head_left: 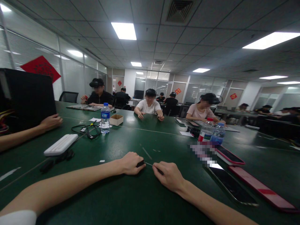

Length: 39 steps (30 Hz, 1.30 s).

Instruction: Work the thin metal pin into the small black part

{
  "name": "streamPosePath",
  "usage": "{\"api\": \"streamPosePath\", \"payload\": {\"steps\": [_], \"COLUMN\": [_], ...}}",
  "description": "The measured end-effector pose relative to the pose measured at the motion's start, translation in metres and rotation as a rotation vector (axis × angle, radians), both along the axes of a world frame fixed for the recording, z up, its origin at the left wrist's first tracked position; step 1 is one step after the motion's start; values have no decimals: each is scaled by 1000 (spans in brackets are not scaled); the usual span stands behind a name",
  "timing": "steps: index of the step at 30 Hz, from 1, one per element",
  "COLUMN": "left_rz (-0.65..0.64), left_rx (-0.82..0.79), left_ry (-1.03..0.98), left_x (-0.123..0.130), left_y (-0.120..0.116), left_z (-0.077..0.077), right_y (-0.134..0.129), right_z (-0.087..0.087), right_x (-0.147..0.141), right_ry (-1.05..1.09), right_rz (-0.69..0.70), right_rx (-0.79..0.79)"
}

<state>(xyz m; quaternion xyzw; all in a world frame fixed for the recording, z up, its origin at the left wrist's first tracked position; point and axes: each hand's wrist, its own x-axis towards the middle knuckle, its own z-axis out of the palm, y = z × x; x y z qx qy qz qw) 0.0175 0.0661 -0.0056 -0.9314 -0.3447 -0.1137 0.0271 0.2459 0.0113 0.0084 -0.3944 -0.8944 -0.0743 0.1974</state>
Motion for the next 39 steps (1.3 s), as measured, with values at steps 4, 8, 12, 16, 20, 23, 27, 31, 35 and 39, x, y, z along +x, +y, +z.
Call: {"api": "streamPosePath", "payload": {"steps": [4, 8, 12, 16, 20, 23, 27, 31, 35, 39], "left_rz": [21, 88, 103, 87, 64, 65, 61, 57, 45, 47], "left_rx": [-27, -4, 11, -4, -6, -7, 12, -3, 11, -14], "left_ry": [7, 47, 74, 79, 59, 47, 45, 36, 42, 46], "left_x": [1, 4, 5, 5, 5, 6, 6, 6, 6, 6], "left_y": [0, 1, 1, 1, 1, 1, 1, 0, -1, -1], "left_z": [2, 2, 2, 2, 3, 2, 1, 2, 4, 5], "right_y": [-5, -16, -17, -7, -2, -2, -3, -3, -4, -4], "right_z": [3, 2, -2, 1, 6, 7, 5, 5, 6, 5], "right_x": [-2, -12, -17, -12, -8, -8, -8, -7, -8, -9], "right_ry": [-3, -123, -96, -62, -82, -74, -59, -78, -82, -101], "right_rz": [39, 244, 169, -79, -187, -188, -182, -171, -181, -184], "right_rx": [17, 90, 81, 4, -57, -73, -65, -59, -62, -69]}}
